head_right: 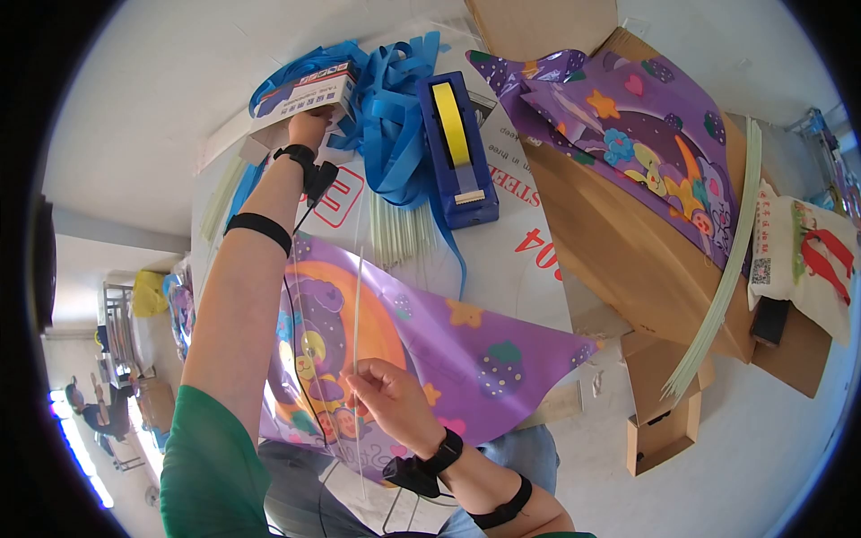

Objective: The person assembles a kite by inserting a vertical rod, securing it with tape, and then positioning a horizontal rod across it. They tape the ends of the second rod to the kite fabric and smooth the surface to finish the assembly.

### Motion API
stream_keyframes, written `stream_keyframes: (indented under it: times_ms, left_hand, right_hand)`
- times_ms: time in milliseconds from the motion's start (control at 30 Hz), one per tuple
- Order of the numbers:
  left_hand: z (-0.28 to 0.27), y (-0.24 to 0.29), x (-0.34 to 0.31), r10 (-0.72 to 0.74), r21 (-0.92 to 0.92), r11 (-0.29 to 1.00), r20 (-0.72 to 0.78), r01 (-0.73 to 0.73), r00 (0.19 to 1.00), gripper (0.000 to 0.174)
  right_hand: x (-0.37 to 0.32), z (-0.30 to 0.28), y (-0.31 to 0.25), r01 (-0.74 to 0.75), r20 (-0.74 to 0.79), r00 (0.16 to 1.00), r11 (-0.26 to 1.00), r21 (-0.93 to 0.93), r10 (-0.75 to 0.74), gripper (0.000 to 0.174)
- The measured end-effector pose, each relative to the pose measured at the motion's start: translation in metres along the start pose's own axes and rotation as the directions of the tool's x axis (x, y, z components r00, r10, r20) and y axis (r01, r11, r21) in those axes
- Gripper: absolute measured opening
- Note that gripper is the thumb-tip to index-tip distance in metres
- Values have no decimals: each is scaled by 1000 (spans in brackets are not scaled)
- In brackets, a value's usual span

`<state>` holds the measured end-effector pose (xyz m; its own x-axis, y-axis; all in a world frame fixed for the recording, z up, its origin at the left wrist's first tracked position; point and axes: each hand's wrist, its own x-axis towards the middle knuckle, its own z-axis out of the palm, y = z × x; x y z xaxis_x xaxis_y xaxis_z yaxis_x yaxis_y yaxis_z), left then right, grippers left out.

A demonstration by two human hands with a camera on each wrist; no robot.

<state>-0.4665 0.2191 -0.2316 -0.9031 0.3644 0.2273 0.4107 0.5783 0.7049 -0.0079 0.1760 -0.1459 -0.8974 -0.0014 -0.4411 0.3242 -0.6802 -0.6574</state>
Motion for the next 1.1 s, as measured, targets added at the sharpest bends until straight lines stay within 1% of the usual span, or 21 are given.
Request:
stream_keyframes:
  times_ms: [33, 67, 167, 300, 400, 433, 467, 500, 567, 600, 667, 733, 767, 833, 867, 900, 967, 1000, 1033, 1067, 1100]
  left_hand:
    - [-1, 6, -4, -89, -167, 982, 16, 90, 996, 21]
    - [-3, 13, -8, -172, -329, 927, 47, 178, 984, 23]
    - [-3, 17, -8, -192, -357, 913, 56, 199, 980, 26]
    - [-3, 25, -12, -214, -365, 906, 42, 215, 976, 25]
    - [-4, 18, -8, -237, -409, 879, 74, 246, 969, 23]
    - [-4, 17, -8, -246, -473, 845, 73, 250, 967, 22]
    - [-6, 15, -9, -255, -533, 807, 71, 253, 964, 21]
    - [-10, 14, -11, -257, -530, 809, 69, 253, 964, 21]
    - [-19, 14, -16, -234, -564, 778, 150, 277, 961, 18]
    - [-25, 14, -19, -231, -563, 781, 143, 271, 962, 18]
    - [-42, 16, -35, -349, -560, 679, 322, 475, 880, 12]
    - [-65, 26, -57, -337, -564, 681, 325, 467, 884, 12]
    - [-77, 31, -73, -322, -565, 681, 340, 466, 884, 13]
    - [-106, 44, -110, -247, -606, 658, 387, 447, 889, 13]
    - [-124, 53, -132, -233, -616, 642, 410, 456, 882, 14]
    - [-139, 60, -156, -267, -642, 606, 393, 470, 880, 14]
    - [-168, 66, -203, -309, -668, 562, 377, 487, 873, 14]
    - [-181, 68, -230, -312, -658, 557, 400, 507, 862, 14]
    - [-192, 69, -254, -308, -651, 552, 422, 521, 853, 14]
    - [-201, 61, -277, -331, -672, 469, 469, 574, 819, 14]
    - [-208, 67, -302, -367, -686, 441, 451, 579, 814, 14]
  right_hand:
    - [0, 0, 0, 1, 1, 1000, 1000, 0, -1, 19]
    - [0, 1, -1, -3, 0, 1000, 1000, -4, 3, 19]
    - [0, 1, 0, -4, -2, 1000, 1000, -4, 4, 19]
    - [-1, 2, -2, -20, -20, 1000, 999, -32, 19, 19]
    - [0, 1, 1, -19, -20, 1000, 1000, -24, 19, 18]
    - [2, 0, 2, -20, -20, 1000, 1000, -22, 19, 18]
    - [3, 0, 3, 21, -13, 1000, 999, -44, -22, 18]
    - [4, 0, 4, 63, -3, 998, 996, -65, -63, 18]
    - [6, -1, 6, 89, -13, 996, 995, -42, -90, 17]
    - [6, -1, 6, 116, -26, 993, 993, -23, -117, 17]
    - [6, 1, 4, 120, -43, 992, 992, -35, -121, 16]
    - [7, 2, 4, 123, -76, 989, 991, -48, -127, 15]
    - [6, 2, 6, 115, -64, 991, 992, -50, -118, 15]
    - [8, 2, 6, 140, -107, 983, 988, -72, -147, 14]
    - [10, 1, 7, 139, -132, 980, 985, -104, -152, 14]
    - [10, 2, 8, 126, -118, 983, 986, -108, -139, 14]
    - [10, 5, 9, 174, -167, 966, 973, -150, -199, 13]
    - [9, 7, 13, 159, -156, 971, 975, -158, -183, 13]
    - [10, 8, 15, 161, -143, 971, 965, -206, -192, 12]
    - [11, 9, 18, 162, -130, 971, 954, -251, -199, 12]
    - [11, 10, 24, 150, -122, 975, 955, -255, -186, 12]
